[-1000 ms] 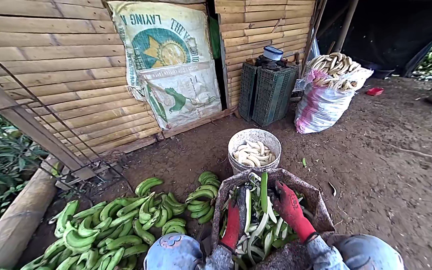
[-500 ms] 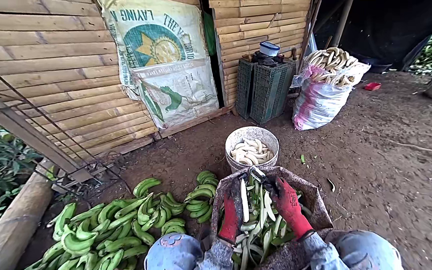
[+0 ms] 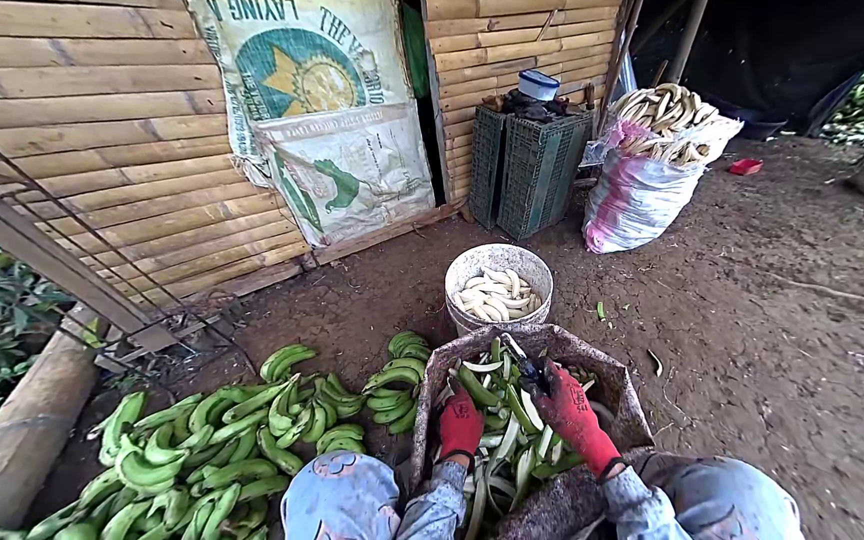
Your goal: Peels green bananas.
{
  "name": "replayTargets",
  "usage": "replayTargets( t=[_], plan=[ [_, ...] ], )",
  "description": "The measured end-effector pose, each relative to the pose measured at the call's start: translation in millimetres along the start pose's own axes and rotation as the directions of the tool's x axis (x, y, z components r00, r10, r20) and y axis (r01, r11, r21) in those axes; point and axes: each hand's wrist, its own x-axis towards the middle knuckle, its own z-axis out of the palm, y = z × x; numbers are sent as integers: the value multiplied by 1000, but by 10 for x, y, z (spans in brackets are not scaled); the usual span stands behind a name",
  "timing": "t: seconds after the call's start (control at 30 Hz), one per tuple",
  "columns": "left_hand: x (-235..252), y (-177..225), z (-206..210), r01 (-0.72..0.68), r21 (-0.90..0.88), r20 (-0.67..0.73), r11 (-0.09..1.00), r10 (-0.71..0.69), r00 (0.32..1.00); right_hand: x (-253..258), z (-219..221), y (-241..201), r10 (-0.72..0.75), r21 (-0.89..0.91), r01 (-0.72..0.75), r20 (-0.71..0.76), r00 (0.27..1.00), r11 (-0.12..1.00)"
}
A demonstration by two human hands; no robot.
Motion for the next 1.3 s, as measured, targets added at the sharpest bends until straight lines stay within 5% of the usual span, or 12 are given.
replayTargets(
  t=[0.17,0.23,0.33,0.5,0.63,0.93,1.03,1.13,1.23,1.3],
  plan=[
    [113,-160,33,22,-220,29,975,-16,999,-139,333,55,156,-141,-113,348,924,984],
    [29,-123,46,-65,-294,-71,954,46,996,-172,459,150,225,-193,-157,406,886,969],
    [-128,-9,177,-291,-433,-252,853,195,948,-181,586,327,296,-227,-218,414,861,949],
    [-113,-14,377,-176,-682,-132,710,117,984,-199,575,404,318,-192,-263,370,873,945],
    [51,-54,521,-200,-888,-196,414,53,979,-265,465,312,323,-235,-249,359,876,939],
    [-132,38,604,-216,-847,-231,485,31,973,-264,623,280,427,-469,-224,388,817,854],
    [-394,218,293,-524,-696,-463,491,250,850,-208,715,241,466,-537,-234,348,813,810],
    [-657,408,-347,-696,-639,-623,326,312,718,-204,593,196,431,-510,-186,418,800,840],
    [-768,536,-1051,-585,-809,-568,51,185,802,-80,159,-4,276,-417,-83,429,860,905],
    [-736,460,-1333,-369,-925,-381,-95,242,892,-72,-177,-214,71,-279,11,282,957,960]
  ],
)
